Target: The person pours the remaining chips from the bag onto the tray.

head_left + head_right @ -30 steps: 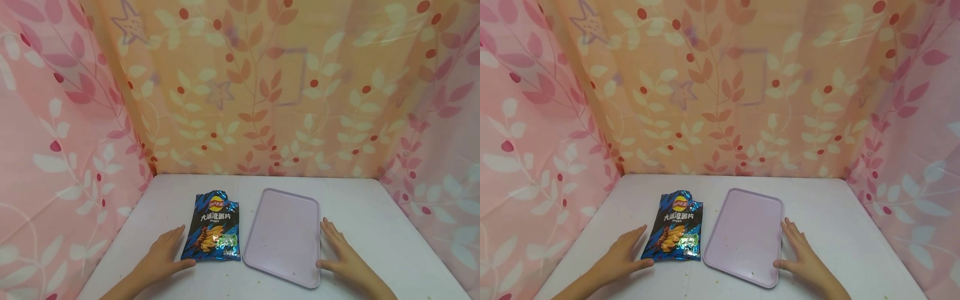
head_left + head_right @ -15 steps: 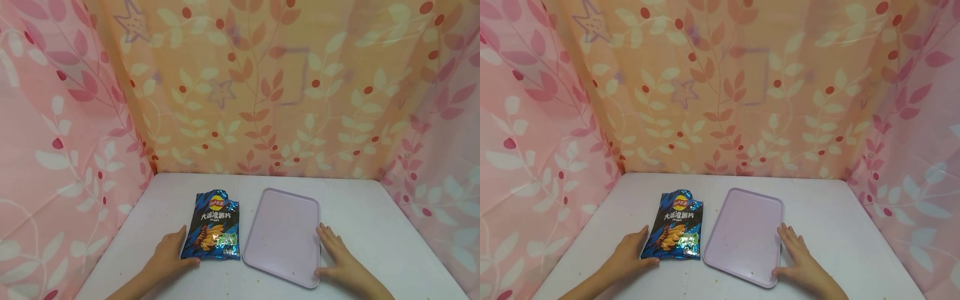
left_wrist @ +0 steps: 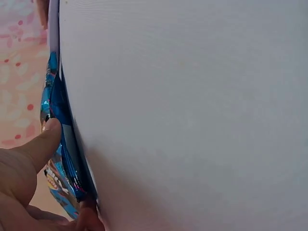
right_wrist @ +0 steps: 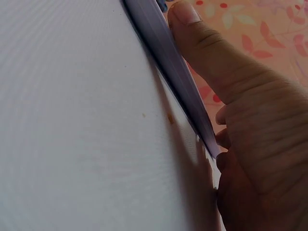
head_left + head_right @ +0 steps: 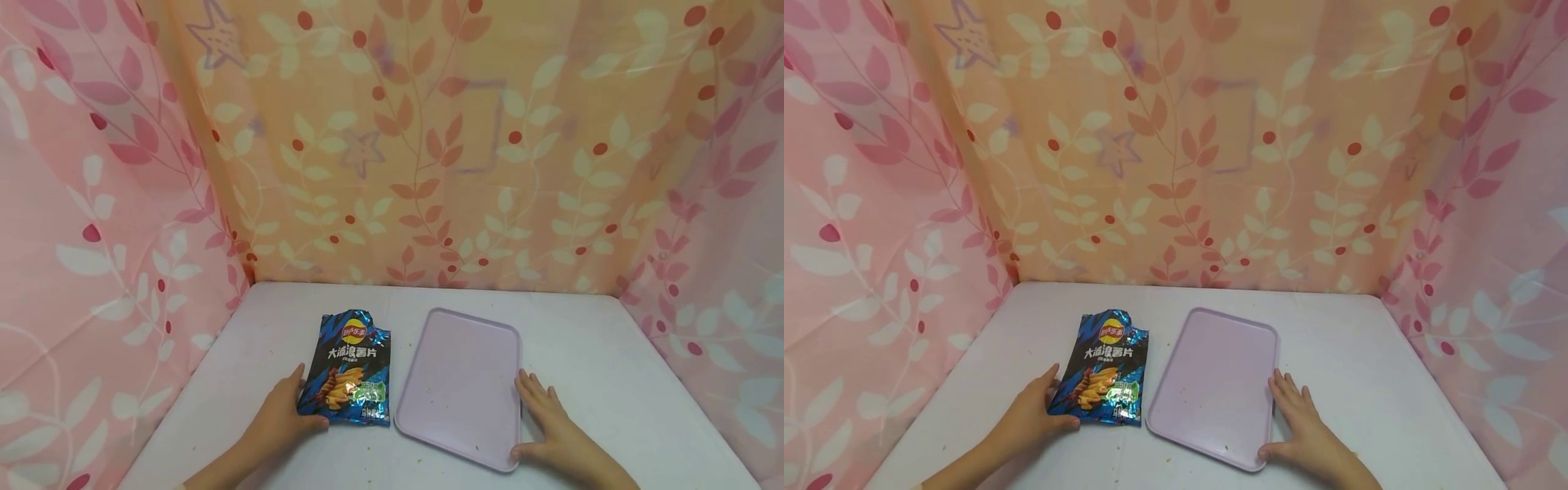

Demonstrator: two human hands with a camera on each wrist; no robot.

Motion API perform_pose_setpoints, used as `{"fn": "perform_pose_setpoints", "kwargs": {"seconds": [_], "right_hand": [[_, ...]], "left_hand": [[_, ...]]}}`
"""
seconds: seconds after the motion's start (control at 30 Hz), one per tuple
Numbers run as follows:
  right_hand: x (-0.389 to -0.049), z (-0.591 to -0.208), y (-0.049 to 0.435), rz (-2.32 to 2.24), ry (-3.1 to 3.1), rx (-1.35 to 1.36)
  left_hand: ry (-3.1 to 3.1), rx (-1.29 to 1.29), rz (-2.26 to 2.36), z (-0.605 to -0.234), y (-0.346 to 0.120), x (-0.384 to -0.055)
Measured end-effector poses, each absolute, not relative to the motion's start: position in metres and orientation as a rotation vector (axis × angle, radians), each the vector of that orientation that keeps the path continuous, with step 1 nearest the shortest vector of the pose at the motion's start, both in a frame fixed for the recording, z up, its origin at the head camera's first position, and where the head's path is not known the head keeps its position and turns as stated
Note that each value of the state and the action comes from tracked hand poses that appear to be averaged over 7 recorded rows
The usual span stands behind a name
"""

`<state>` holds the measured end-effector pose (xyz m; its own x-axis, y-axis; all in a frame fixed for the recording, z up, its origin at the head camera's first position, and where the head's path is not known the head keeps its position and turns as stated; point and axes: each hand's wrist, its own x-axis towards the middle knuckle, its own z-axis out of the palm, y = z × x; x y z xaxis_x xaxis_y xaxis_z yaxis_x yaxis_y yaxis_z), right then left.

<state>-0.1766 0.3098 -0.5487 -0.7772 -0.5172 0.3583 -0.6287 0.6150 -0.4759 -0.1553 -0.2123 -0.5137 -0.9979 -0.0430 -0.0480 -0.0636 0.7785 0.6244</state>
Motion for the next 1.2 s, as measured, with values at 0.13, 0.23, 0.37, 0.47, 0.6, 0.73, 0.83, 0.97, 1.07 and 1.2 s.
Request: {"fn": "perform_pose_setpoints", "kwargs": {"seconds": [0.13,0.23,0.37,0.47,0.6,0.73,0.83,0.97,1.07,1.2], "right_hand": [[-0.177,-0.549,0.31,0.88,-2.657,0.946],[-0.178,-0.549,0.309,0.874,-2.664,0.94],[-0.18,-0.548,0.307,0.869,-2.668,0.934],[-0.181,-0.547,0.306,0.865,-2.666,0.932],[-0.181,-0.548,0.306,0.883,-2.662,0.943],[-0.182,-0.549,0.306,0.915,-2.684,0.932],[-0.181,-0.548,0.306,0.936,-2.697,0.922],[-0.18,-0.549,0.308,0.948,-2.708,0.925],[-0.179,-0.55,0.309,0.953,-2.723,0.916],[-0.181,-0.551,0.31,0.964,-2.73,0.904]], "left_hand": [[2.904,-0.151,1.019,-0.509,-0.213,-0.158],[2.876,-0.202,1.015,-0.509,-0.215,-0.16],[2.814,-0.262,1.062,-0.51,-0.219,-0.163],[2.77,-0.281,1.115,-0.508,-0.222,-0.165],[2.706,-0.307,1.205,-0.505,-0.224,-0.166],[2.651,-0.349,1.278,-0.504,-0.225,-0.167],[2.622,-0.361,1.36,-0.505,-0.223,-0.168],[2.595,-0.372,1.455,-0.507,-0.221,-0.17],[2.588,-0.384,1.486,-0.508,-0.221,-0.17],[2.59,-0.352,1.555,-0.51,-0.221,-0.17]]}}
